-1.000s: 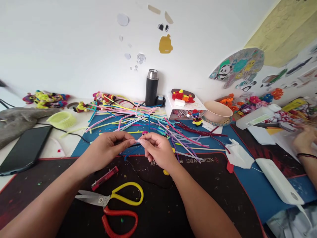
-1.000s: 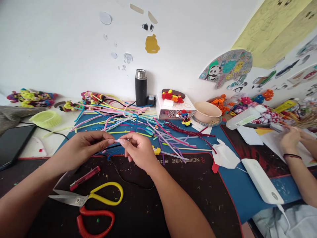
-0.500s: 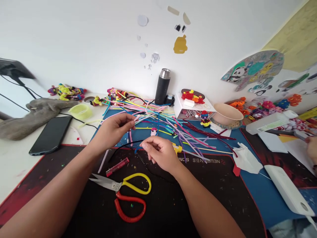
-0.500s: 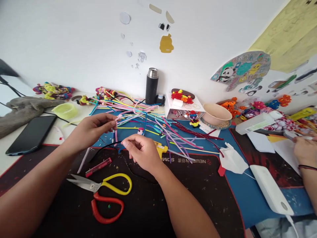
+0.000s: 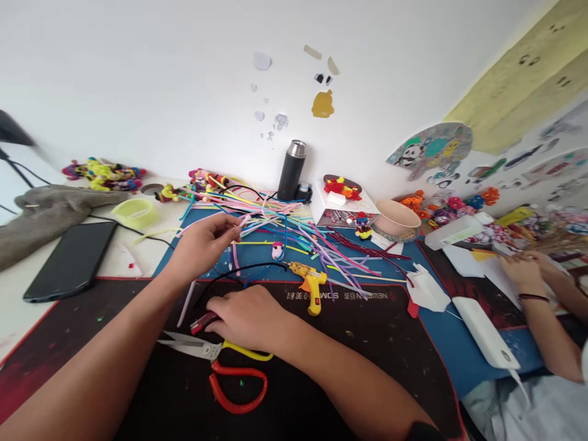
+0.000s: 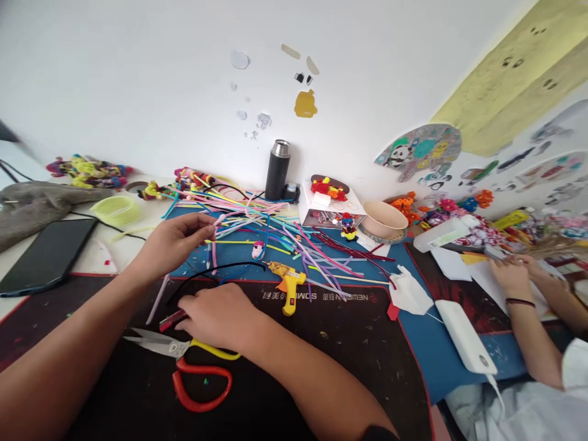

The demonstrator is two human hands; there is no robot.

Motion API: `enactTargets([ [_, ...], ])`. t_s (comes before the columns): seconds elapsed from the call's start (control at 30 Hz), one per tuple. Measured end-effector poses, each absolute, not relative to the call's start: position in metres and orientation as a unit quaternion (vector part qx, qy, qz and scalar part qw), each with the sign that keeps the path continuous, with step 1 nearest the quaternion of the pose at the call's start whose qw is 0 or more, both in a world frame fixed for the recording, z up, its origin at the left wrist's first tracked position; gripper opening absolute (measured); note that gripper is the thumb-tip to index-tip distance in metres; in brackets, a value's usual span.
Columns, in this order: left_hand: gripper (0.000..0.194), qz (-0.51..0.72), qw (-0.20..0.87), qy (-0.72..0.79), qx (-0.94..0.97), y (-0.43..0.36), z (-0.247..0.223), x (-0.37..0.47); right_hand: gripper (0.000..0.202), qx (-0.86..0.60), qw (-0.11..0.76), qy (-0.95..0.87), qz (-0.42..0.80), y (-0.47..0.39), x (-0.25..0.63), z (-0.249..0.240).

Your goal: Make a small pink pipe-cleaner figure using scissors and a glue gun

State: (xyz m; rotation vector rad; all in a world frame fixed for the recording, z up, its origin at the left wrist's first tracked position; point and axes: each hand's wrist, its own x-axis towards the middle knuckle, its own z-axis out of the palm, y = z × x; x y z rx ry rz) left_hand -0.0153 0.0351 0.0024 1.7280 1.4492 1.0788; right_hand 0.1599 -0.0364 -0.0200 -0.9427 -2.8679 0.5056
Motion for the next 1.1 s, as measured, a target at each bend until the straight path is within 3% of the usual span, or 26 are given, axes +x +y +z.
enactTargets([
  [0.2,0.04,0.402,0.311,0.553,0.66,0.033,0.008,-0.017,0.027,-0.345,0.035,-0.907,0.238,-0.035,0.157,-0.001],
  [0.43,0.039,0.494,0.39,0.539,0.56,0.026,0.032,-0.014,0.038,-0.379,0.291,-0.709,0.518,-0.004,0.18,0.019],
  [0.6,0.041,0.506,0.417,0.524,0.543,0.026,0.03,-0.009,0.045,-0.359,0.392,-0.534,0.657,0.02,0.195,0.003],
  [0.97,0.044,0.443,0.432,0.529,0.58,0.017,0.027,0.01,0.047,-0.319,0.443,-0.448,0.708,0.026,0.221,-0.008],
  [1.1,0.045,0.443,0.425,0.537,0.579,0.014,0.028,0.012,0.058,-0.299,0.425,-0.444,0.73,0.026,0.226,-0.004],
])
